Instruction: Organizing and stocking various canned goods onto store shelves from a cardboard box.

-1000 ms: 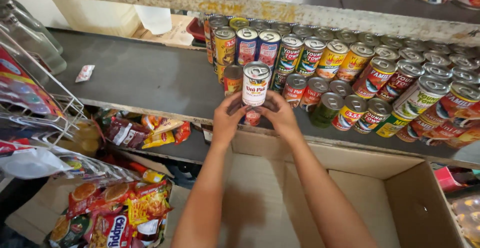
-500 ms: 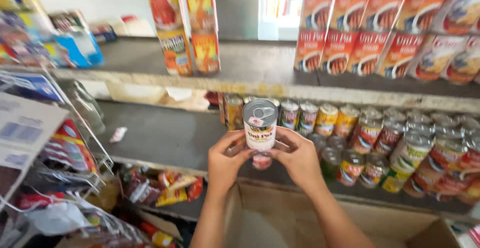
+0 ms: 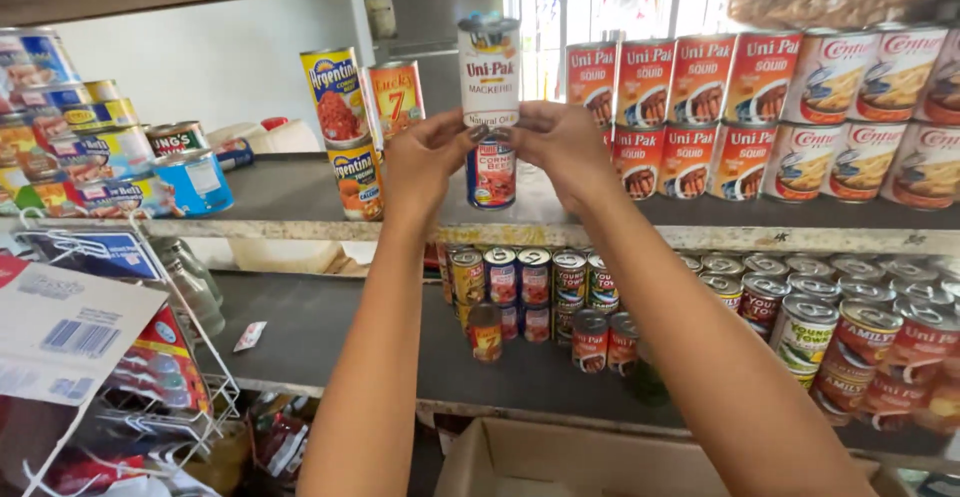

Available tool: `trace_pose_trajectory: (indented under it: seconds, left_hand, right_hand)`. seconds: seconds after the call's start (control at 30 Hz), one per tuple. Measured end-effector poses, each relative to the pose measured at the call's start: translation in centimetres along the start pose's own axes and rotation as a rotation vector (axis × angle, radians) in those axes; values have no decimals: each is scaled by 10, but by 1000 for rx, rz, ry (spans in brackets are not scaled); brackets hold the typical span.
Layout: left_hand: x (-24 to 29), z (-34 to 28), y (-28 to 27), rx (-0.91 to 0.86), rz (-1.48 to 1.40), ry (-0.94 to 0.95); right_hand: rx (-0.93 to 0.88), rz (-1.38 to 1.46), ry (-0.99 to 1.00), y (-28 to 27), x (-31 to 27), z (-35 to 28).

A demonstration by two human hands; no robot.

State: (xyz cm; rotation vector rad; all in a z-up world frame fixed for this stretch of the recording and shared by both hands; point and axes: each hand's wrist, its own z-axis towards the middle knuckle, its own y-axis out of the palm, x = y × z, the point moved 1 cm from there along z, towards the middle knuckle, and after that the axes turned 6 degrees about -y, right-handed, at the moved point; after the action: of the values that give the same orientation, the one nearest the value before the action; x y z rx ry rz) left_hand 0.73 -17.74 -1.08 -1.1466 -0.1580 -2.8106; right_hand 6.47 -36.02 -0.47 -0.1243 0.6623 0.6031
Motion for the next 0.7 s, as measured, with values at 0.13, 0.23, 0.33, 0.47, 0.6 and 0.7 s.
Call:
trace_pose_trajectory:
  seconds: [0.13, 0.23, 0.33, 0.47, 0.6, 0.7]
  left_hand:
    - [-49, 17, -11, -20, 40, -119]
    - [-65, 15, -9, -13, -4, -171]
    - [-63, 12, -7, 20, -36, -176]
    - [-40, -9, 0, 84, 163, -132]
    - [-30, -34, -4, 326, 358, 152]
    - [-17, -47, -11, 400, 282, 200]
  right_hand:
    - [-12, -65, 73, -21, 51, 12]
    - [-7, -60, 116, -26, 66, 8]
    - [3, -126, 195, -12, 42, 0]
    - [-63, -461, 318, 5, 20, -12]
    - [-64, -464, 309, 5, 36, 0]
    - [-50, -412, 366, 15, 45, 13]
